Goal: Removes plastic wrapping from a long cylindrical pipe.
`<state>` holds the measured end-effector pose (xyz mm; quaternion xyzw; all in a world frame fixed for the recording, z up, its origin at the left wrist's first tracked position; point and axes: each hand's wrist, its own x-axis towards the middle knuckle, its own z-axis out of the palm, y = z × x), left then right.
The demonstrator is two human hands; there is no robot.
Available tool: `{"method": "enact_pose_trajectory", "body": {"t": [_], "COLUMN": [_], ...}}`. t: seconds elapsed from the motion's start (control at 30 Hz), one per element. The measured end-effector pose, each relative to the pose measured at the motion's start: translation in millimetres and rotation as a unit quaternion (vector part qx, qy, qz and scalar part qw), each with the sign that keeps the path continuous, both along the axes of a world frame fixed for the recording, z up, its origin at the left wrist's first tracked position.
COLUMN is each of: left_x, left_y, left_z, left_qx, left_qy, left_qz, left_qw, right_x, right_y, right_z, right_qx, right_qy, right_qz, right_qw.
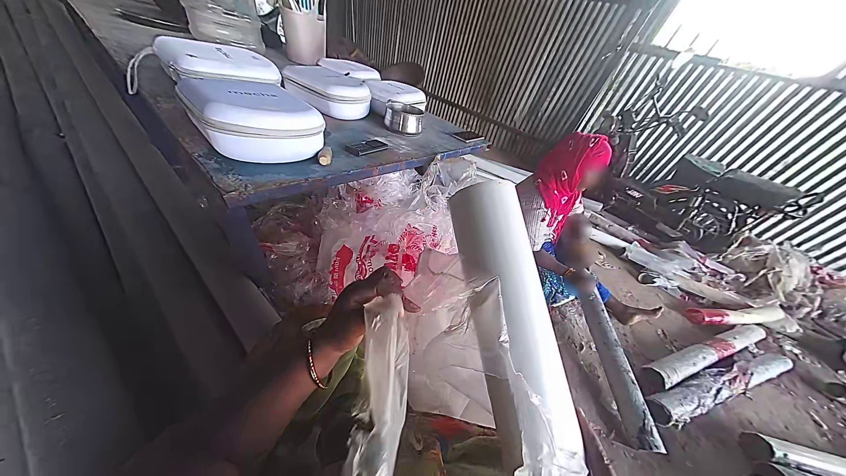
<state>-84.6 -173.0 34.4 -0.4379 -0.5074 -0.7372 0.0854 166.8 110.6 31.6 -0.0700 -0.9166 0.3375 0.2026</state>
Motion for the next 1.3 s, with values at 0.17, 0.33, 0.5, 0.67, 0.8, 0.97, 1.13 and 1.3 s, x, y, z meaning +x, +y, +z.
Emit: {"method": "enact_pose_trajectory", "body": {"t": [0.17,0.33,0.5,0.67,0.8,0.97,1.13,1.3], "left_x": [2.7,-11.1,12.0,10.2,5.5,-0.8,-8.9,-10.1], "left_y": [-29.1,-41.3,13.4,90.8,114.5,114.4,109.5,105.6], "left_z": [11.5,52.9,90.7,97.4,93.8,83.8,78.7,79.4], "left_qx": [-0.014,0.112,-0.060,-0.222,-0.251,-0.231,-0.204,-0.178], "left_qy": [0.114,0.098,0.234,0.317,0.295,0.314,0.347,0.380], "left_qz": [0.196,0.301,0.233,0.276,0.310,0.310,0.296,0.299], "left_qw": [0.974,0.942,0.942,0.880,0.868,0.867,0.866,0.857], "right_x": [-1.5,1.4,10.3,17.2,19.2,18.2,20.8,-0.9], "right_y": [-5.7,4.6,25.6,42.9,26.0,5.4,12.0,25.6], "right_z": [5.0,-0.1,-14.5,-28.2,-10.0,5.2,8.4,43.7], "right_qx": [0.027,0.038,0.029,0.019,-0.008,-0.020,-0.058,0.006], "right_qy": [-0.009,0.029,0.053,0.090,0.047,0.007,0.004,-0.025], "right_qz": [-0.005,-0.005,-0.034,-0.007,-0.036,-0.060,-0.020,-0.041], "right_qw": [1.000,0.999,0.998,0.996,0.998,0.998,0.998,0.999]}}
